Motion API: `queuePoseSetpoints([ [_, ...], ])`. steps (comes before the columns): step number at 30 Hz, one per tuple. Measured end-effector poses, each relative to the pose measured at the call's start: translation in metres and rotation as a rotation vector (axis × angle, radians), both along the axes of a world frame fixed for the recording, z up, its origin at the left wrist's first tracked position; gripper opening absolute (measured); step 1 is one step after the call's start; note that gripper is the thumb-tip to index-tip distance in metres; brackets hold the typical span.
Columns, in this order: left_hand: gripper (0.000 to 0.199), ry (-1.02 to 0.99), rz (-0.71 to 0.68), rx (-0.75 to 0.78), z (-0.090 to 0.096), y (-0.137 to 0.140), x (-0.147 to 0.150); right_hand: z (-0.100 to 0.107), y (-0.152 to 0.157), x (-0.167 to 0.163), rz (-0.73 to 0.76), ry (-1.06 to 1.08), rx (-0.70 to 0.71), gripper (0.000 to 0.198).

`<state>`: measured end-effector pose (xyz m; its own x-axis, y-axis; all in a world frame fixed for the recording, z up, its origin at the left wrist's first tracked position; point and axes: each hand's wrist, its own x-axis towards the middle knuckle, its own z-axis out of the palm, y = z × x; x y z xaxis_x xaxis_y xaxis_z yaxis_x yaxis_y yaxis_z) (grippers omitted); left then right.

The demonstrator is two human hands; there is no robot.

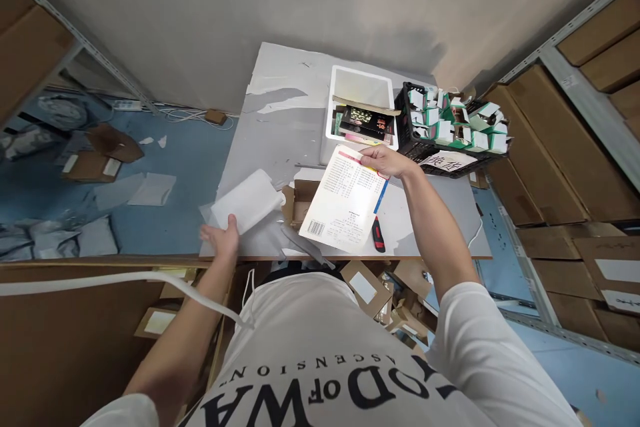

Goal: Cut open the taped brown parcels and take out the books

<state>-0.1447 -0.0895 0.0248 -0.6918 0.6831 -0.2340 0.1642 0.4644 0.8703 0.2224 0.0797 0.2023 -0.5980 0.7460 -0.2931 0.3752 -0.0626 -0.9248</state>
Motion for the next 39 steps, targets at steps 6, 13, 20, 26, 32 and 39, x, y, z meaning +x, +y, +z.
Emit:
queuePoseSetpoints([
  [6,0.071,-1.063,-0.510,-0.054,0.054,-0.028,0.096,0.003,0.004,-0.012,0.112,0.021,0.028,0.024],
  [13,0.034,-1.548,-1.021,-0.511,0.074,-0.012,0.148,0.012,0.010,-0.034,0.198,0.018,0.070,0.030],
  [20,0.042,-1.783,-0.869,-0.506,0.055,-0.012,0.148,0.021,0.009,-0.034,0.254,-0.079,0.149,0.030],
  [26,0.039,-1.820,-0.695,-0.428,0.047,-0.013,0.148,0.035,0.009,-0.033,0.306,-0.130,0.145,0.027],
  [32,0.032,-1.494,-0.469,-0.175,0.048,-0.013,0.155,0.039,0.001,-0.016,0.194,-0.044,0.443,0.017],
  [39,0.049,-1.230,-0.406,0.060,0.062,-0.016,0.154,0.011,-0.025,0.017,-0.289,0.169,0.096,0.034],
])
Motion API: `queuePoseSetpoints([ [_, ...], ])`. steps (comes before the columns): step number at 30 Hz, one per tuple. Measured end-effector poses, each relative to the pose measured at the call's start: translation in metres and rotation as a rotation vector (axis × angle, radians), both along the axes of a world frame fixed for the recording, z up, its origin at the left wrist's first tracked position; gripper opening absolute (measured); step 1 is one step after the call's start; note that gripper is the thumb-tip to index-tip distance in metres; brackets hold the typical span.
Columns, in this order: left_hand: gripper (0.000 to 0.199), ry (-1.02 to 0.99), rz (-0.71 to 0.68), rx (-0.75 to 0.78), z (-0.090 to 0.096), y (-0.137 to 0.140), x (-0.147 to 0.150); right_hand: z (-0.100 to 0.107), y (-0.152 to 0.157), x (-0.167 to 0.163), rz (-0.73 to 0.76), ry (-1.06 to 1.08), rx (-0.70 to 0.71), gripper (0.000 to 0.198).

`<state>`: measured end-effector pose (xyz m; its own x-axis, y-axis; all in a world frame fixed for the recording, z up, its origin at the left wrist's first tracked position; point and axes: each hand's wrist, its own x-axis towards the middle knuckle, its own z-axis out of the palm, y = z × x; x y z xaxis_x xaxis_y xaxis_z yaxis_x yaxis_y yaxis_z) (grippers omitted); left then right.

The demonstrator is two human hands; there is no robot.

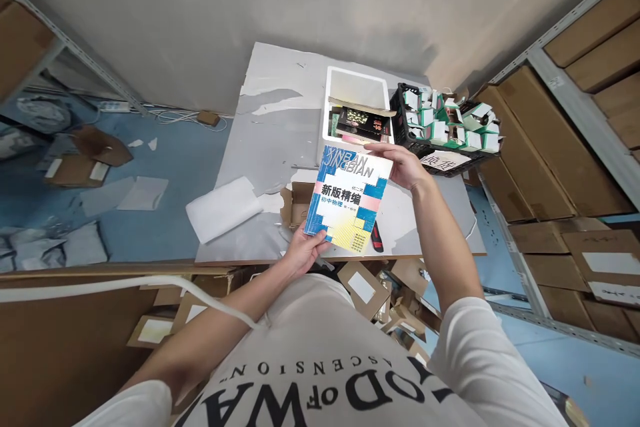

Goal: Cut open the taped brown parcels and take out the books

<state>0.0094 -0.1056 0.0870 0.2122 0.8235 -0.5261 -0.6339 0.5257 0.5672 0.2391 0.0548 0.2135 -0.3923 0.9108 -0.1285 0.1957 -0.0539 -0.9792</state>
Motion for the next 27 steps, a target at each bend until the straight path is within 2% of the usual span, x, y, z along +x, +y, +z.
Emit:
queuePoseSetpoints([
  [4,0.049,0.050,0.026,0.016,0.000,-0.003,-0.006,-0.019,-0.006,0.009,-0.110,-0.024,-0.101,0.040],
  [7,0.046,0.068,-0.023,0.031,-0.003,-0.004,-0.012,-0.034,-0.004,0.010,-0.184,-0.080,-0.084,0.033],
  [11,0.039,0.078,-0.079,0.058,-0.006,-0.005,-0.021,-0.046,-0.001,0.011,-0.189,-0.065,-0.070,0.029],
  [23,0.032,0.097,-0.064,0.041,-0.009,-0.008,-0.031,-0.052,0.001,0.007,-0.207,-0.068,-0.136,0.027],
  [27,0.024,0.003,-0.082,0.011,-0.010,-0.009,-0.036,-0.051,0.001,0.009,-0.191,-0.059,-0.153,0.030],
])
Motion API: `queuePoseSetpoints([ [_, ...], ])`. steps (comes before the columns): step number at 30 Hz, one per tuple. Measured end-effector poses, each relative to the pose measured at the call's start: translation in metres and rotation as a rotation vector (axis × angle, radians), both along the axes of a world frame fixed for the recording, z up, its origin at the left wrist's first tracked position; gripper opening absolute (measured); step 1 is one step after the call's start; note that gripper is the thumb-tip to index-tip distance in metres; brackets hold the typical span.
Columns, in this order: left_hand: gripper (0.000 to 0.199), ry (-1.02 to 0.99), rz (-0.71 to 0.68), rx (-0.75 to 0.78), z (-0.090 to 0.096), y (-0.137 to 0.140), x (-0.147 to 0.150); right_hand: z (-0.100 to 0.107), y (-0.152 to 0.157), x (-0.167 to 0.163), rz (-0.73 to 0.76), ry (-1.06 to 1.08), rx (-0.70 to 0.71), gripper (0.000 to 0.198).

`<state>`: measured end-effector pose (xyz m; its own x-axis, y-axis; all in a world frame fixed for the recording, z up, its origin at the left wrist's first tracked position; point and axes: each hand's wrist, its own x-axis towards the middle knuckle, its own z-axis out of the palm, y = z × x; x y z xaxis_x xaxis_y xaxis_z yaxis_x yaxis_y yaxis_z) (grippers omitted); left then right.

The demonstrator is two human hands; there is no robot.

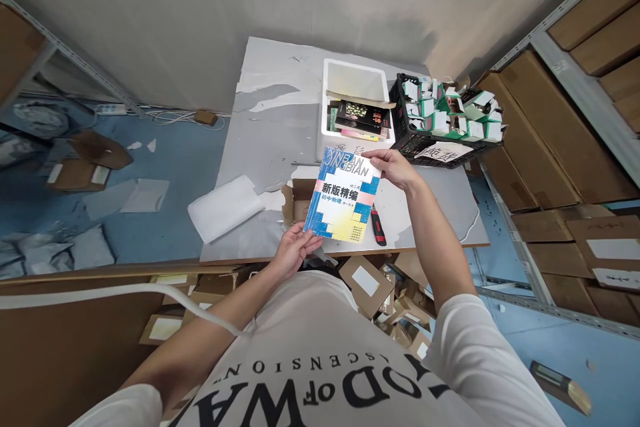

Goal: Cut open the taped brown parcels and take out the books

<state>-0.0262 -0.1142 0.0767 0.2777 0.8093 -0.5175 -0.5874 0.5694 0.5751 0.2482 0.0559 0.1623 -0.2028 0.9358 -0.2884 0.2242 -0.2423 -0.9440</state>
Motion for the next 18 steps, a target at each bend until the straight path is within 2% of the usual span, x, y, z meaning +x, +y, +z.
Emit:
queuePoseSetpoints([
  [2,0.022,-0.139,-0.025,-0.085,-0.001,0.001,-0.001,0.003,0.001,0.001,0.026,0.004,0.003,0.031],
  [4,0.029,-0.250,-0.049,-0.201,-0.002,0.004,0.000,0.008,0.002,0.000,0.060,0.030,0.028,0.030],
  [8,0.023,-0.262,-0.126,-0.386,-0.005,0.013,0.011,0.024,0.005,-0.013,0.126,0.079,0.088,0.026],
  [12,0.038,-0.478,-0.448,-0.473,-0.006,0.020,0.019,0.039,0.006,-0.030,0.181,0.023,0.110,0.021],
  [14,0.044,-0.610,-0.539,-0.520,-0.007,0.021,0.019,0.043,0.007,-0.035,0.218,-0.012,0.118,0.021],
  [18,0.043,-0.685,-0.500,-0.567,-0.009,0.020,0.012,0.046,0.012,-0.035,0.321,-0.104,0.168,0.021],
])
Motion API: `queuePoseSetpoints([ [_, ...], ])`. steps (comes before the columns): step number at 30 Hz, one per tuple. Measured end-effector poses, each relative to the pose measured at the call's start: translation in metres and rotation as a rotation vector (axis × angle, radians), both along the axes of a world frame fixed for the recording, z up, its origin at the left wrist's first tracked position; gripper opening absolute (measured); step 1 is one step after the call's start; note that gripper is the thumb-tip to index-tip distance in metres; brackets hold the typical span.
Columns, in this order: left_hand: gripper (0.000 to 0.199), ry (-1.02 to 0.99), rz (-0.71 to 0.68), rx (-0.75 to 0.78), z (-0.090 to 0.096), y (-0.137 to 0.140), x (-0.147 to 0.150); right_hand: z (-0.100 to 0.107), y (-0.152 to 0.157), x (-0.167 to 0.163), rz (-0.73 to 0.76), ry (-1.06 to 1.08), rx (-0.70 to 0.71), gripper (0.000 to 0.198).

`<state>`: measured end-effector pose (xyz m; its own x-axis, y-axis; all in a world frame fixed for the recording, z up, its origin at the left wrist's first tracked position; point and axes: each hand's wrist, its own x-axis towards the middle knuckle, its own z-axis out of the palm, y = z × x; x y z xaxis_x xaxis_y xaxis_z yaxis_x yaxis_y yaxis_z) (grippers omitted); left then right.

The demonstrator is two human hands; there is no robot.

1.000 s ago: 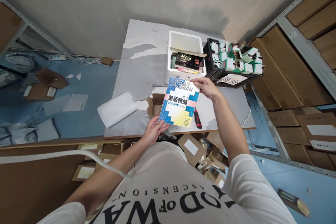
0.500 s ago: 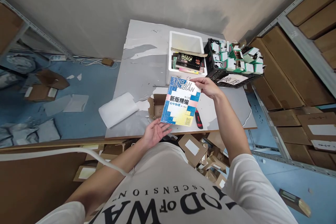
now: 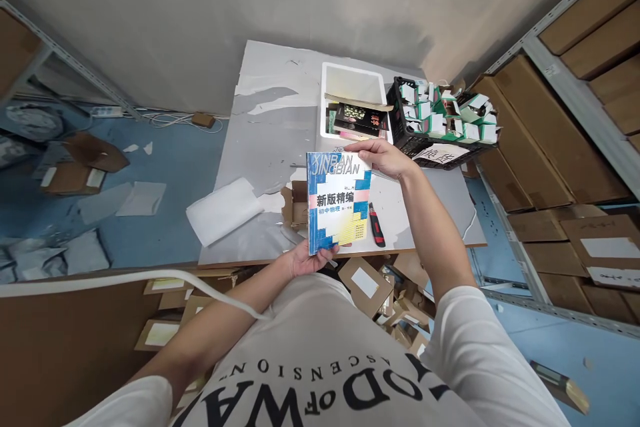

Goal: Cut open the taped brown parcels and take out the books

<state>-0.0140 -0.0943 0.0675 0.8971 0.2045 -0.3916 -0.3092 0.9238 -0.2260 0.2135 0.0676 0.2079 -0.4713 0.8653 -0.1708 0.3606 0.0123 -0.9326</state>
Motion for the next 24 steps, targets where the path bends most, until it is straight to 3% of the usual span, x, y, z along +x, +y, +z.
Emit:
queuePoseSetpoints([
  [4,0.034,0.126,0.061,0.148,-0.002,-0.004,-0.002,0.000,0.007,0.002,0.159,-0.007,0.111,0.017],
  [8,0.029,0.309,0.236,0.419,0.000,-0.009,0.005,0.000,0.003,0.002,0.112,0.039,0.262,0.018],
  [11,0.041,0.422,0.335,0.544,0.002,-0.012,0.009,0.001,-0.013,0.008,0.007,0.085,0.124,0.032],
  [16,0.055,0.646,0.428,0.611,0.002,-0.015,0.016,-0.003,-0.038,0.023,-0.162,0.058,-0.145,0.050],
  [24,0.052,0.797,0.463,0.685,0.000,-0.013,0.018,-0.031,-0.036,0.041,-0.235,0.014,-0.175,0.034],
])
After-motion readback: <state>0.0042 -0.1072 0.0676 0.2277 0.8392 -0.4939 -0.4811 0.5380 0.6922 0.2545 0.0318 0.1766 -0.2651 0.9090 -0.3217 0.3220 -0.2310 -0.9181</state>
